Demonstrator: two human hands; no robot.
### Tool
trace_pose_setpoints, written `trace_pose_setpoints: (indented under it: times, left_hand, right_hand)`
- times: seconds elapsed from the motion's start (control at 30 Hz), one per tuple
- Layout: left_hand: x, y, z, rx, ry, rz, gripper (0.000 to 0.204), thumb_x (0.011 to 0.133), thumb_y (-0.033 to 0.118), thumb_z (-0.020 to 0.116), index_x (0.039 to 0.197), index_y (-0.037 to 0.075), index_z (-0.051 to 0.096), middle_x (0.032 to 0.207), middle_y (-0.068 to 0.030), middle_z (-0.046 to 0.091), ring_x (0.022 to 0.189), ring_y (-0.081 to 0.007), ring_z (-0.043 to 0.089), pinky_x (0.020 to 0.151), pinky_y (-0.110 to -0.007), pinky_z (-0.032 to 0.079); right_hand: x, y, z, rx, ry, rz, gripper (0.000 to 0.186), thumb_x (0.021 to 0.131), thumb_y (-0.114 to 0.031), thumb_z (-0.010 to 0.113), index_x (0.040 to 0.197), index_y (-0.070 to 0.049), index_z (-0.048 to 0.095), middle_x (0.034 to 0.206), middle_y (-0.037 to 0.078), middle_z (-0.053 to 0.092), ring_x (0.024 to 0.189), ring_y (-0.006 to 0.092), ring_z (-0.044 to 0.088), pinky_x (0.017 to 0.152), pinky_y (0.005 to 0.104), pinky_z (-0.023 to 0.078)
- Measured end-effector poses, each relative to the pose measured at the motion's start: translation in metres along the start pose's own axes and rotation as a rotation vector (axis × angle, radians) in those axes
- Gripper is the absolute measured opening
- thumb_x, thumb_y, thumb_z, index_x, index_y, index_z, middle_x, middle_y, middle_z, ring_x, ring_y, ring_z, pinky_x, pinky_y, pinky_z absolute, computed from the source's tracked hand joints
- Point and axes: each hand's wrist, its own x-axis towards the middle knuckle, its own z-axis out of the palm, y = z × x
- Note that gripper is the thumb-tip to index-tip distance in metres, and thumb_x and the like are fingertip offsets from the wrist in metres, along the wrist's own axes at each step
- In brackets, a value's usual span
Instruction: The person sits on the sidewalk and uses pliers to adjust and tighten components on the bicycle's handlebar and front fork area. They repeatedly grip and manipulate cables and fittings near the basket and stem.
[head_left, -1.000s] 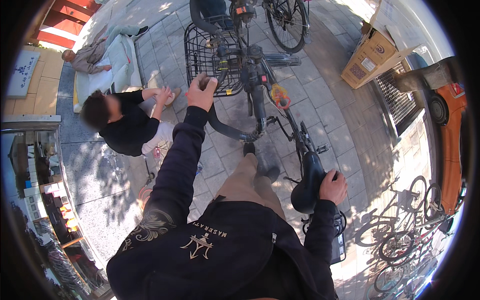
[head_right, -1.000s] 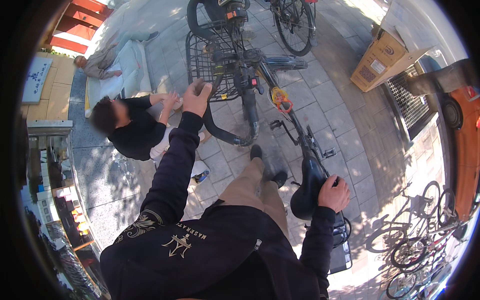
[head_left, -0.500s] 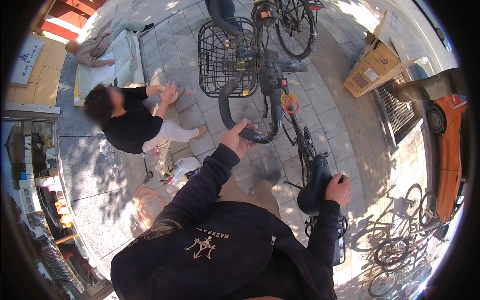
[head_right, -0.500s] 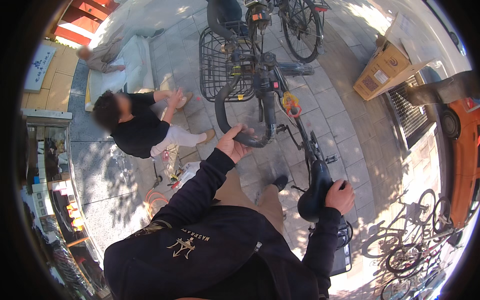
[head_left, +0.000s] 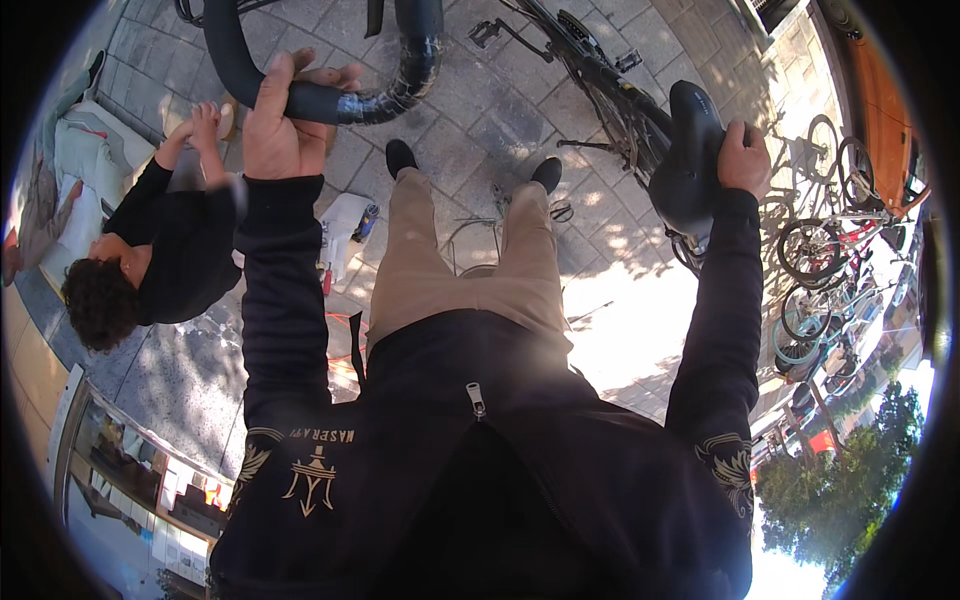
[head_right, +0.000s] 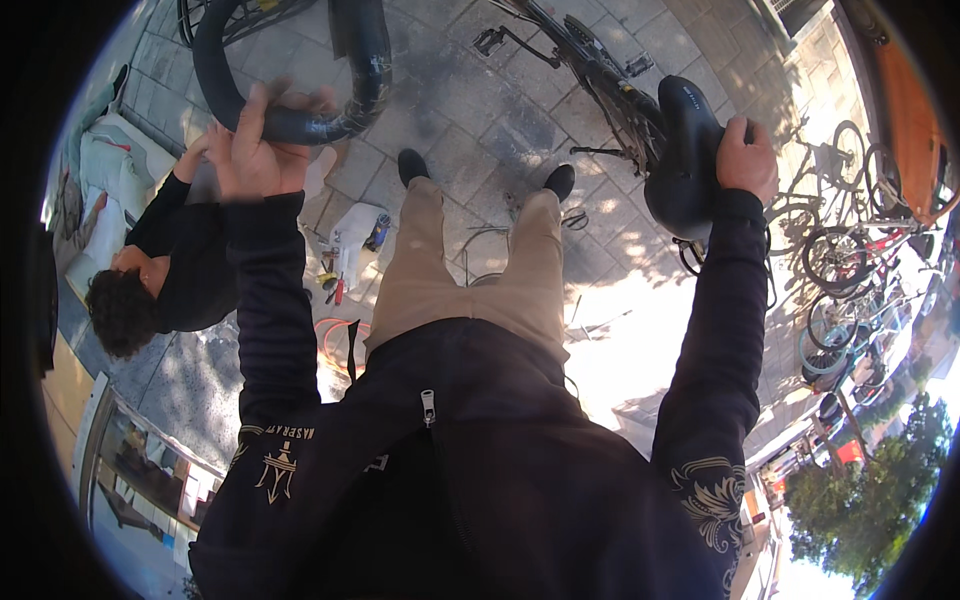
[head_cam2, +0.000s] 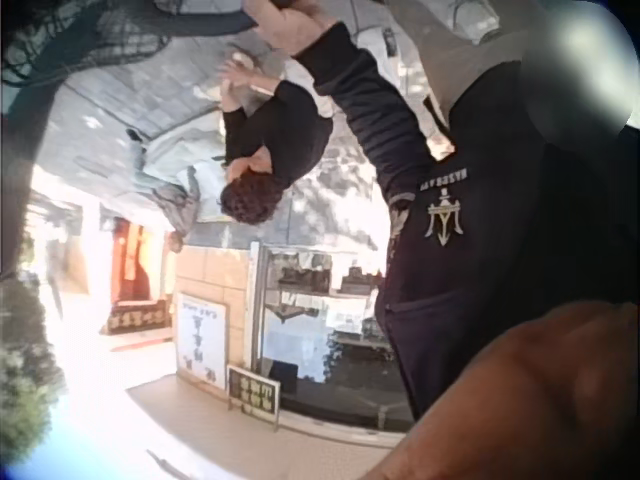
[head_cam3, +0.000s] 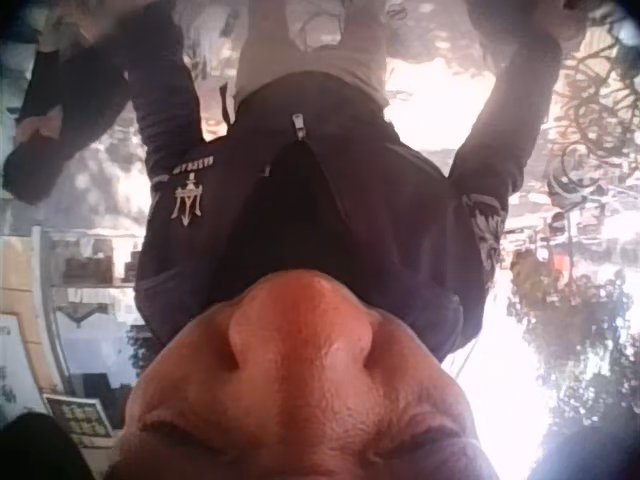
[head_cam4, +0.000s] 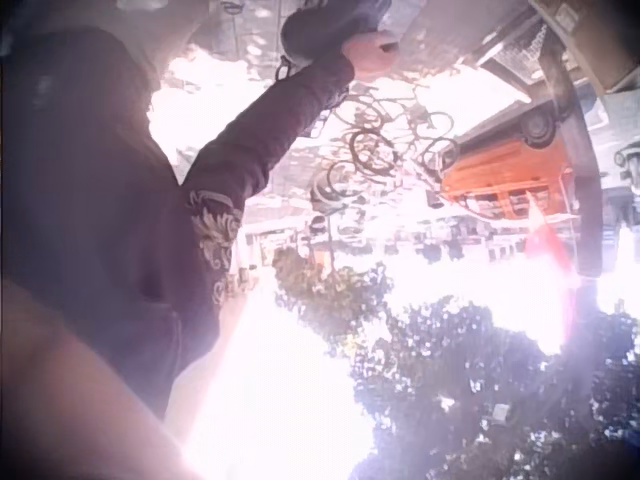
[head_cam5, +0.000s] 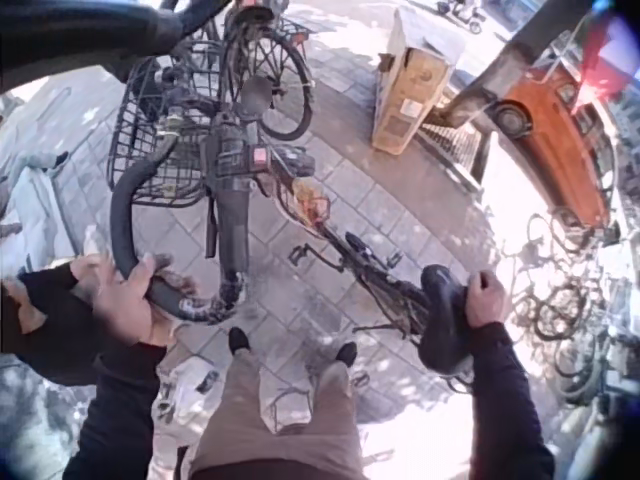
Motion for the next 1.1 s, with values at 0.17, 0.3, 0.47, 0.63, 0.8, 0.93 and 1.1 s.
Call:
trace_pose_setpoints:
  times: [0.17,0.3,0.47,0.63,0.8,0.93,1.1]
  left_hand:
    - [0.007,0.003,-0.021,0.02,-0.13,-0.034,0.049,0.115,0.036,0.053,0.134,-0.008,0.059,0.099,-0.0165,0.08,0.118,-0.0445,0.073,0.108,-0.06,0.055]
    - [0.01,0.002,-0.024,-0.086,-0.268,-0.058,0.059,0.114,0.044,0.05,0.14,-0.008,0.057,0.108,-0.0131,0.078,0.127,-0.0423,0.068,0.113,-0.061,0.05]
    - [0.004,-0.007,-0.021,0.031,-0.2,0.075,0.053,0.11,0.045,0.053,0.149,0.008,0.057,0.125,-0.0112,0.073,0.129,-0.0373,0.066,0.115,-0.068,0.043]
    - [-0.005,-0.027,0.015,0.12,-0.217,0.116,0.047,0.109,0.048,0.055,0.14,0.015,0.068,0.13,-0.0081,0.078,0.115,-0.03,0.075,0.112,-0.059,0.047]
    - [0.001,-0.044,0.005,0.156,-0.239,0.321,0.061,0.109,0.06,0.054,0.136,0.007,0.067,0.121,-0.0155,0.078,0.107,-0.0373,0.074,0.099,-0.051,0.058]
    - [0.003,-0.052,0.013,0.142,-0.16,0.457,0.074,0.107,0.067,0.054,0.141,0.002,0.062,0.119,-0.0208,0.075,0.105,-0.0427,0.072,0.088,-0.05,0.063]
    - [0.007,-0.065,0.019,0.293,-0.271,0.544,0.05,0.113,0.057,0.047,0.141,0.018,0.061,0.121,-0.0026,0.075,0.092,-0.0192,0.075,0.086,-0.044,0.054]
  right_hand:
    - [-0.018,0.008,0.002,0.102,0.049,-0.006,0.052,0.097,-0.056,0.065,0.122,-0.014,0.081,0.118,0.013,0.081,0.113,0.0339,0.075,0.099,0.0443,0.055]
    - [-0.017,0.007,-0.001,0.266,0.132,-0.113,0.051,0.098,-0.052,0.069,0.12,-0.008,0.08,0.116,0.014,0.08,0.11,0.0306,0.075,0.1,0.0417,0.054]
    - [-0.111,-0.02,0.013,0.988,0.176,-0.52,0.034,0.094,-0.015,0.08,0.121,0.003,0.071,0.104,0.017,0.075,0.097,0.0258,0.071,0.09,0.0324,0.055]
    - [-0.282,-0.029,0.143,1.065,-0.68,-1.005,0.027,0.089,-0.015,0.077,0.114,-0.007,0.069,0.089,0.01,0.068,0.076,0.0307,0.065,0.07,0.0448,0.051]
    - [-0.448,0.044,0.412,0.049,-1.506,-0.881,0.051,0.087,-0.036,0.071,0.131,-0.01,0.072,0.127,0.019,0.074,0.118,0.0387,0.071,0.1,0.0552,0.056]
    - [-0.528,0.089,0.529,-0.341,-1.817,-0.977,0.058,0.098,-0.047,0.064,0.147,-0.016,0.067,0.154,0.012,0.064,0.143,0.0306,0.061,0.115,0.0597,0.045]
    - [-0.528,0.085,0.594,-0.456,-1.801,-0.981,0.063,0.098,-0.053,0.065,0.15,-0.017,0.064,0.154,0.01,0.063,0.136,0.0285,0.065,0.108,0.0555,0.052]
